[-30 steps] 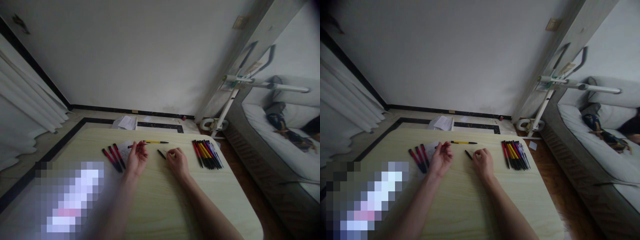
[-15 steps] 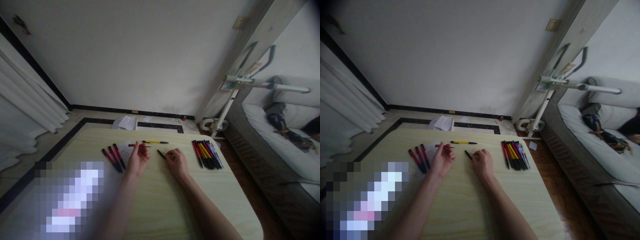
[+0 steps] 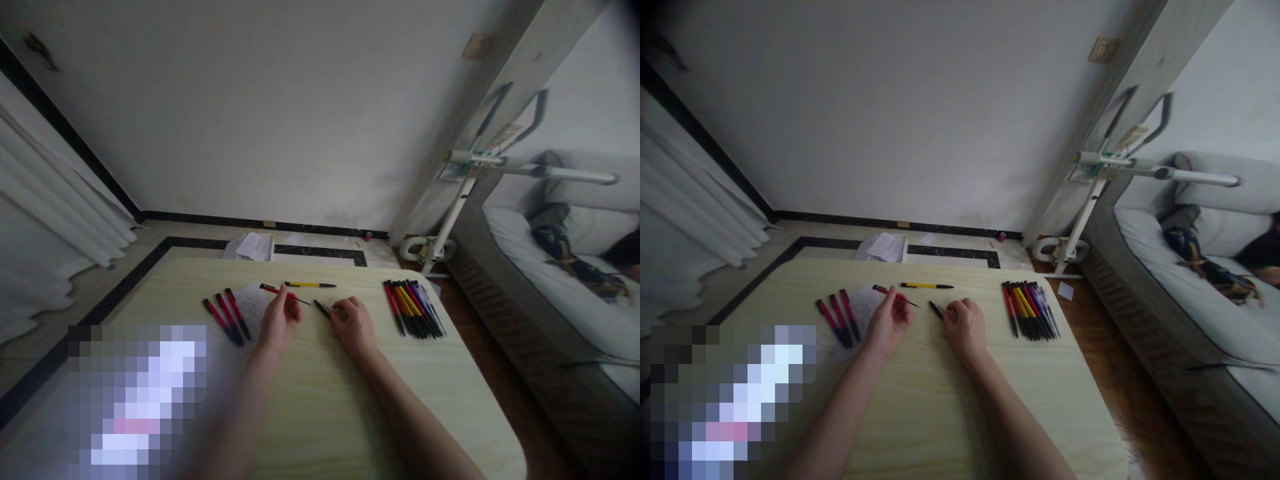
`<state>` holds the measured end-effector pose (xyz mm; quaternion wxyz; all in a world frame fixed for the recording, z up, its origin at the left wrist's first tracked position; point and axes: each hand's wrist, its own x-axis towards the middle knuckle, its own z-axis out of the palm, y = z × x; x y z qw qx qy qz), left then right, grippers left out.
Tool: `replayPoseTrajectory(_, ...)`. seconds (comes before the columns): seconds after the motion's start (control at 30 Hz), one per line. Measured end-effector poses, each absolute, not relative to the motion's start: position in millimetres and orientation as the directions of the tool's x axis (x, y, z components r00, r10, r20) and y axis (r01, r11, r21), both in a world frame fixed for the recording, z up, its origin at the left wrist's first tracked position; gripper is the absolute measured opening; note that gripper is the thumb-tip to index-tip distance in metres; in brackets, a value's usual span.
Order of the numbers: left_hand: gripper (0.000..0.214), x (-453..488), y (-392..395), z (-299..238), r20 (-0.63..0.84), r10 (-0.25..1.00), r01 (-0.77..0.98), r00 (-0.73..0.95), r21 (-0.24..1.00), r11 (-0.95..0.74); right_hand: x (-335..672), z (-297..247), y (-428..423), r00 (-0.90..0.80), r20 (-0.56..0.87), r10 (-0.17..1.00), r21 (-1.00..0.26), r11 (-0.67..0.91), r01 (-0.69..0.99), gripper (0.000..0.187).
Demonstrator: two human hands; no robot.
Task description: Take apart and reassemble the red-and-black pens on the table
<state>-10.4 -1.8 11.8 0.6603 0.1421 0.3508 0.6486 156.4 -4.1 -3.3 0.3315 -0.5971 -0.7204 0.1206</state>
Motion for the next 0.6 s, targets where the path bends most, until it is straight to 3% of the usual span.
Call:
replayPoseTrajectory(0.27,0.030,-7.5,-2.1,7.4,-0.275,0.958,-0.704,-0.082,0.696,0.139,154.7,-3.2,-5.2,-0.036,0.388,0.921,-0.706,0.322,0.631,0.018)
replayPoseTrajectory(0.43,0.029,-4.0,-3.4,9.2,-0.266,0.961,-0.655,-0.077,0.740,0.152,148.2,5.7,-13.2,-0.110,0.439,0.892,-0.759,0.434,0.485,0.019)
replayPoseTrajectory(0.6,0.028,1.5,-6.1,11.4,-0.266,0.961,-0.606,-0.074,0.777,0.169,144.3,10.1,-18.7,-0.126,0.432,0.893,-0.799,0.443,0.407,0.019)
